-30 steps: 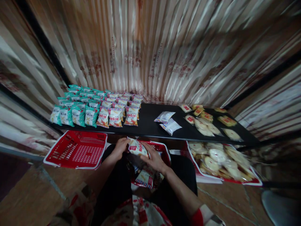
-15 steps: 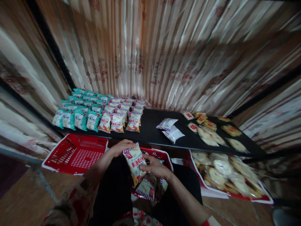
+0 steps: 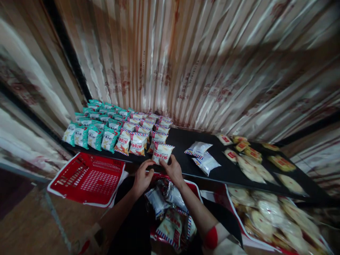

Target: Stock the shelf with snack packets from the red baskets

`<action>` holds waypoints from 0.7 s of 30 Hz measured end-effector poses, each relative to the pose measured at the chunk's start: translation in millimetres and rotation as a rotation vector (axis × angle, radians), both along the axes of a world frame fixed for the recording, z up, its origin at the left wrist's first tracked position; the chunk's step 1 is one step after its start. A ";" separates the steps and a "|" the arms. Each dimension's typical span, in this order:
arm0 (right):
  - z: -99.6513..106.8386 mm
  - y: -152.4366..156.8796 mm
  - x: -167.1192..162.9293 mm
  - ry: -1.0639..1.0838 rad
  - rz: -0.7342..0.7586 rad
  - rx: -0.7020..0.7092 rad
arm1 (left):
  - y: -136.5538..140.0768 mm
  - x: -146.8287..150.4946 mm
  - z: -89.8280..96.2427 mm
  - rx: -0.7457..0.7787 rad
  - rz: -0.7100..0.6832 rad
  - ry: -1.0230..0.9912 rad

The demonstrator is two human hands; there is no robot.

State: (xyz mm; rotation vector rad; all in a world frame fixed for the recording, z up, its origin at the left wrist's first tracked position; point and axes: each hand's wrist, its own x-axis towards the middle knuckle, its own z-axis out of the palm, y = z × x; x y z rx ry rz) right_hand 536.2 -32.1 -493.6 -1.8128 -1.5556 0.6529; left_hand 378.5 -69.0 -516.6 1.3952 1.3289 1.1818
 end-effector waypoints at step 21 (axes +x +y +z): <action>-25.3 27.9 -29.2 -0.198 0.036 0.191 | 19.5 -3.6 -25.7 0.115 0.044 0.260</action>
